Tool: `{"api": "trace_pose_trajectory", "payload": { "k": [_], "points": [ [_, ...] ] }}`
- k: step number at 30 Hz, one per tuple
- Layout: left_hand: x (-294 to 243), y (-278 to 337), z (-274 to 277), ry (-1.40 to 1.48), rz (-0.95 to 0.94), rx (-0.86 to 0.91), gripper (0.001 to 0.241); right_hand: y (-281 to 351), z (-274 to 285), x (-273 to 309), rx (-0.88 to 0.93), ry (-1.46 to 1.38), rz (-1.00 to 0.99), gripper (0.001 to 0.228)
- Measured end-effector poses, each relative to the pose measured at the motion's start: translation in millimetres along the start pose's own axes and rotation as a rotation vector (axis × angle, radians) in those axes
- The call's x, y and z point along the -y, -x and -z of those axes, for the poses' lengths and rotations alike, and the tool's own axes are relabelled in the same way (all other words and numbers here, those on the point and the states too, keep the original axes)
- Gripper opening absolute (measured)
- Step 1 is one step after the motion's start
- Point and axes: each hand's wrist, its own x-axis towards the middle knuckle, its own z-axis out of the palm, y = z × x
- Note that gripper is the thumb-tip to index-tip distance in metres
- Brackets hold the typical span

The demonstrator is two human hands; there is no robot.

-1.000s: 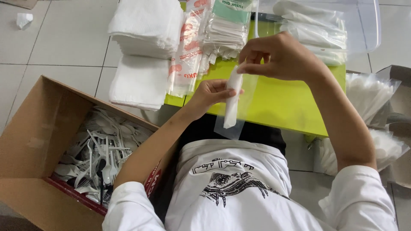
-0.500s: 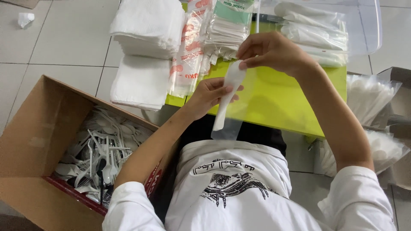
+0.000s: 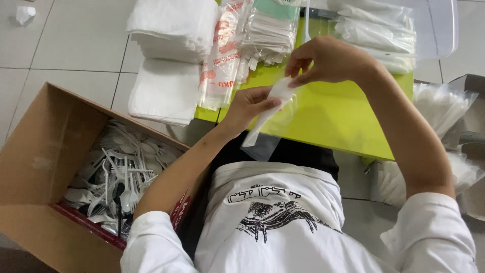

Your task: Wrapping individual plastic forks in paper napkins and placing them into plastic sleeves for packaging.

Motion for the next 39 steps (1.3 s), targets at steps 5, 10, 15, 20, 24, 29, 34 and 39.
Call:
{"api": "trace_pose_trajectory", "payload": {
  "k": [5,10,15,20,24,29,34,39],
  "points": [
    [-0.4,-0.8,0.4,-0.006,0.004,-0.006,0.042,-1.2,0.5,10.7,0.014,0.078,-0.040,0.026],
    [0.2,-1.0,3.7,0.047,0.026,0.038,0.035,2.3,1.3,6.0,-0.016,0.022,0.149,0.023],
    [4.8,-5.6,11.2,0.177,0.176,0.171,0.050,13.9,1.8,19.8,-0.022,0.310,0.213,0.019],
    [-1.3,-4.6,8.7,0.169,0.166,0.163,0.058,25.7,1.8,26.5,-0.102,0.443,0.312,0.012],
    [1.3,-5.8,8.1,0.174,0.130,0.083,0.062,28.2,-0.4,31.5,-0.136,0.408,0.236,0.016],
    [-2.6,-2.9,4.4,0.183,0.100,0.040,0.057,23.3,5.3,34.2,-0.129,0.238,0.157,0.014],
    [-2.2,-3.4,7.7,0.265,0.104,0.040,0.060,18.9,-3.0,31.1,-0.231,0.168,0.239,0.010],
    [7.8,-8.1,12.0,0.405,0.157,-0.012,0.049,13.1,-11.1,23.7,-0.272,0.062,0.218,0.029]
  ]
}}
